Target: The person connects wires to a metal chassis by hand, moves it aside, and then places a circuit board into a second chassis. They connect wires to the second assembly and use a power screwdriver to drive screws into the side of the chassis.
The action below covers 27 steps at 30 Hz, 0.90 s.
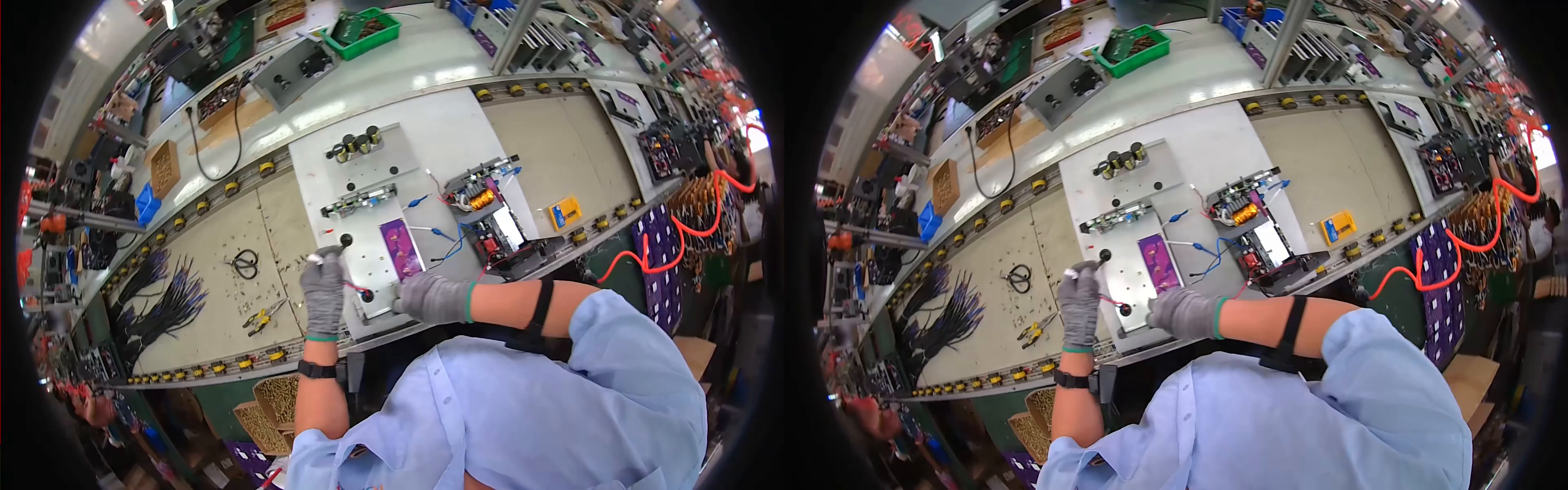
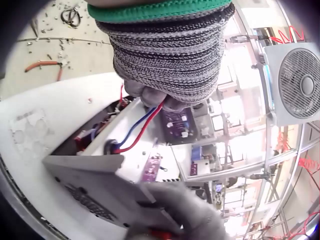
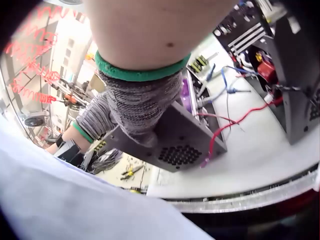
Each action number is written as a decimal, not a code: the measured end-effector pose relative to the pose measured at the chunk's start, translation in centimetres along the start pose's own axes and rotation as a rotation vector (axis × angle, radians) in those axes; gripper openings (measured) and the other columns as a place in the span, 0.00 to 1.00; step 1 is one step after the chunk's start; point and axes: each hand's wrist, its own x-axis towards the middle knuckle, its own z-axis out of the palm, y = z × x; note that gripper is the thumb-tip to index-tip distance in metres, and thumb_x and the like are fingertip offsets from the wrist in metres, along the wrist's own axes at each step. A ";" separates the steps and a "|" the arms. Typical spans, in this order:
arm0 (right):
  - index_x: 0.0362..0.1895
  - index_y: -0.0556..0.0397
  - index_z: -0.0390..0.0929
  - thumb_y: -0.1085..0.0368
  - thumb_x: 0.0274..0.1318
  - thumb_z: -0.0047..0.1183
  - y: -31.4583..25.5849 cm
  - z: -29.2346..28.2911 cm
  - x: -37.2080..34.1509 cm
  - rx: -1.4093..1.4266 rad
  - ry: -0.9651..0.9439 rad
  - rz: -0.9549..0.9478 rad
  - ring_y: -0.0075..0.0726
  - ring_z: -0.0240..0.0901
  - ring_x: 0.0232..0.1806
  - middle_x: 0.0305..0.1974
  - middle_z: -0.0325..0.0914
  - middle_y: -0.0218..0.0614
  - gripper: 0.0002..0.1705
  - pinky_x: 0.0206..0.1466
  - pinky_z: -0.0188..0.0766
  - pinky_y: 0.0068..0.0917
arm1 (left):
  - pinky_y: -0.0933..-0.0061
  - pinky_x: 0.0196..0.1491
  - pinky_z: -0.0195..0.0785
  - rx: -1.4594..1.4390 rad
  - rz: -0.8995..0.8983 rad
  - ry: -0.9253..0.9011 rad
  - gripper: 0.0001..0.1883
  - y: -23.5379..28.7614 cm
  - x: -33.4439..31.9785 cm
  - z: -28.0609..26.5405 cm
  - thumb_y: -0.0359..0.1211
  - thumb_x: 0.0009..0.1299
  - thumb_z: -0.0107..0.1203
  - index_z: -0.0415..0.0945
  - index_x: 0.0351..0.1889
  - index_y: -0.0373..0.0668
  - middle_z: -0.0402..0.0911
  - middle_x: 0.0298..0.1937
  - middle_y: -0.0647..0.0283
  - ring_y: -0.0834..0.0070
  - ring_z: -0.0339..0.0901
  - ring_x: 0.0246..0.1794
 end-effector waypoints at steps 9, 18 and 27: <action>0.42 0.52 0.83 0.65 0.50 0.60 -1.1 -0.6 2.1 0.040 0.007 -0.045 0.54 0.83 0.42 0.39 0.81 0.46 0.13 0.44 0.79 0.48 | 0.66 0.26 0.70 -0.409 -0.345 0.297 0.09 -11.2 3.4 0.1 0.34 0.73 0.56 0.79 0.41 0.38 0.81 0.29 0.64 0.69 0.77 0.23; 0.60 0.42 0.80 0.46 0.33 0.76 6.3 -9.6 -19.1 0.094 -0.035 0.397 0.50 0.75 0.57 0.55 0.78 0.42 0.43 0.63 0.69 0.42 | 0.78 0.21 0.59 -0.414 -0.572 0.070 0.12 -5.6 6.5 -16.2 0.45 0.70 0.65 0.77 0.40 0.51 0.75 0.29 0.70 0.80 0.69 0.22; 0.33 0.41 0.82 0.47 0.39 0.71 7.9 2.5 -20.2 -0.025 0.356 0.605 0.47 0.79 0.37 0.29 0.77 0.35 0.19 0.37 0.76 0.45 | 0.68 0.51 0.76 0.769 0.228 -0.629 0.22 10.2 21.2 0.1 0.40 0.70 0.62 0.79 0.56 0.36 0.85 0.48 0.56 0.67 0.83 0.45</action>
